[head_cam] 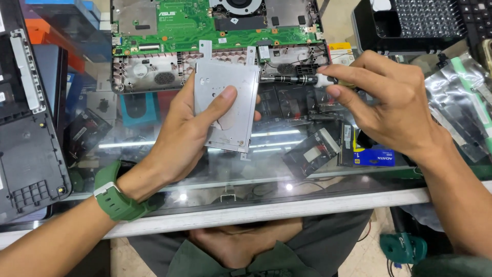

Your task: The person removes a hard drive from an open laptop chassis. They then use a screwdriver to unscrew the mounting bracket from the hard drive, separating the two components on the glass table.

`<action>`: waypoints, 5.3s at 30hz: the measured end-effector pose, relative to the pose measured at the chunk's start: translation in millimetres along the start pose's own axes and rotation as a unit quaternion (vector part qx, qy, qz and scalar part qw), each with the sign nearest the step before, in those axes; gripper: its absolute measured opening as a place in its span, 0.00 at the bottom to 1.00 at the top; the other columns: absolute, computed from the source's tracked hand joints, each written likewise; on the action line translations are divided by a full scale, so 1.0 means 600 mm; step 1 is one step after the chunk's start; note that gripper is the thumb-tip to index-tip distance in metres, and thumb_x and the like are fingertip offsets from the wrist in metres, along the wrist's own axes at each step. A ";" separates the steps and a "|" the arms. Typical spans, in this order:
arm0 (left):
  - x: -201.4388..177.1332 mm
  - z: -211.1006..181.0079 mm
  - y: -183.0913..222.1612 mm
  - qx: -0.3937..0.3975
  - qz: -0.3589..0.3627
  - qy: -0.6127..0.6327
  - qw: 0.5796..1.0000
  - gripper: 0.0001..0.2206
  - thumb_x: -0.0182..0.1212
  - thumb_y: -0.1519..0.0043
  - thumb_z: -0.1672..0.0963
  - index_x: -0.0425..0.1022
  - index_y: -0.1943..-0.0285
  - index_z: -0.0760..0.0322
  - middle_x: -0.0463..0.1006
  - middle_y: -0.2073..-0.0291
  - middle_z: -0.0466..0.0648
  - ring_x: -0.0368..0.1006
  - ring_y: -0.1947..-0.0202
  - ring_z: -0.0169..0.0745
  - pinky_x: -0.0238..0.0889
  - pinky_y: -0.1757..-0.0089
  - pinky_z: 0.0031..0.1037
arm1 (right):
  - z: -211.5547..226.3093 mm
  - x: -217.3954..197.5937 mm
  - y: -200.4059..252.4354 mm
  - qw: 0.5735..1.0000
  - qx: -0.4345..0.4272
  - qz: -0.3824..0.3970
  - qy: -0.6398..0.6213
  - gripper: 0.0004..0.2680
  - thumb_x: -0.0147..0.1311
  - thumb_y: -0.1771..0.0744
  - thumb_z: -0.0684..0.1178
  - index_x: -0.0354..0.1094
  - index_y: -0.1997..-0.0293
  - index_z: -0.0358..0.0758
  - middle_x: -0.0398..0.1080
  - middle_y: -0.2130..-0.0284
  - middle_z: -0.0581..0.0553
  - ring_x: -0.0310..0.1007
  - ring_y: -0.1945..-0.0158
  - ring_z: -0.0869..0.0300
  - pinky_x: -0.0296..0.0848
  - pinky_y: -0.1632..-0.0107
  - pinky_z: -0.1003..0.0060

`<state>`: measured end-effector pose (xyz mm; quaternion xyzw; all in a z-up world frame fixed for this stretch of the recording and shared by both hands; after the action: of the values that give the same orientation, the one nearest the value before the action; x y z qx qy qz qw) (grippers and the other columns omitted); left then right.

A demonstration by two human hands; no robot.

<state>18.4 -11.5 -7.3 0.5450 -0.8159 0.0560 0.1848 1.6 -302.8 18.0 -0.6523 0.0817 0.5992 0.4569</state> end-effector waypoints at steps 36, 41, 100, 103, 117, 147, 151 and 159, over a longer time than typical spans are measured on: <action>0.021 -0.004 0.027 -0.019 0.043 -0.013 0.999 0.21 0.56 0.38 0.52 0.61 0.38 0.64 0.85 0.56 0.63 0.86 0.61 0.56 0.82 0.67 0.38 | 0.002 0.011 0.008 0.981 -0.084 -0.143 0.105 0.05 0.65 0.32 0.27 0.79 0.57 0.28 0.74 0.69 0.37 0.68 0.68 0.53 0.63 0.67 0.59; 0.024 -0.010 0.027 0.039 0.068 -0.029 0.996 0.22 0.55 0.36 0.52 0.59 0.36 0.66 0.83 0.55 0.64 0.86 0.60 0.56 0.83 0.70 0.38 | 0.004 0.012 0.001 0.999 -0.006 -0.003 0.047 0.21 0.51 0.31 0.62 0.79 0.52 0.27 0.81 0.65 0.33 0.82 0.71 0.52 0.77 0.73 0.63; 0.021 -0.005 0.004 -0.025 -0.018 -0.020 0.999 0.20 0.54 0.36 0.53 0.62 0.37 0.65 0.84 0.52 0.62 0.84 0.59 0.53 0.80 0.66 0.35 | 0.016 -0.018 -0.024 0.895 0.295 0.069 -0.327 0.07 0.61 0.34 0.41 0.77 0.53 0.32 0.77 0.71 0.41 0.70 0.79 0.63 0.76 0.74 0.75; 0.015 -0.005 0.002 -0.030 -0.054 0.007 0.998 0.21 0.55 0.37 0.54 0.60 0.35 0.63 0.83 0.52 0.62 0.83 0.59 0.53 0.80 0.61 0.39 | 0.014 -0.016 -0.024 0.888 0.296 0.081 -0.343 0.08 0.61 0.34 0.40 0.77 0.52 0.31 0.77 0.71 0.41 0.70 0.77 0.64 0.75 0.71 0.75; 0.001 -0.011 0.002 0.031 -0.099 0.039 0.994 0.20 0.54 0.36 0.54 0.65 0.36 0.66 0.84 0.53 0.60 0.84 0.60 0.48 0.81 0.61 0.32 | 0.015 0.019 -0.021 0.982 0.011 0.174 -0.078 0.09 0.66 0.36 0.46 0.78 0.53 0.37 0.77 0.60 0.43 0.75 0.55 0.53 0.73 0.49 0.55; 0.004 -0.016 0.007 0.012 -0.111 0.035 0.993 0.18 0.54 0.35 0.54 0.65 0.36 0.64 0.84 0.53 0.59 0.84 0.58 0.49 0.80 0.62 0.34 | -0.088 -0.049 -0.019 0.930 0.200 0.233 0.204 0.05 0.59 0.32 0.47 0.80 0.55 0.46 0.77 0.54 0.51 0.77 0.57 0.47 0.72 0.65 0.45; 0.004 -0.012 0.003 -0.007 -0.119 0.038 0.992 0.18 0.55 0.35 0.54 0.66 0.37 0.65 0.84 0.53 0.59 0.83 0.58 0.51 0.79 0.61 0.34 | -0.101 -0.037 -0.006 0.928 0.212 0.260 0.164 0.05 0.63 0.33 0.47 0.81 0.56 0.43 0.78 0.56 0.49 0.78 0.57 0.51 0.75 0.58 0.47; 0.011 -0.015 0.008 -0.015 -0.112 -0.006 0.994 0.19 0.57 0.37 0.56 0.66 0.37 0.66 0.84 0.53 0.57 0.83 0.57 0.49 0.79 0.61 0.32 | -0.116 -0.026 0.006 0.946 0.172 0.227 0.157 0.05 0.62 0.32 0.46 0.81 0.54 0.40 0.76 0.57 0.46 0.77 0.60 0.48 0.74 0.62 0.47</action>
<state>14.2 -12.7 3.7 0.6304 -0.7517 0.0197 0.1928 44.4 -360.1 19.9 -0.6142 0.3998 0.5536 0.3955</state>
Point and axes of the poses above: each hand's wrist, its own y-axis away from the middle knuckle, its own x-axis out of the palm, z = x × y, the point moved 2 cm from there along -y, towards the middle knuckle
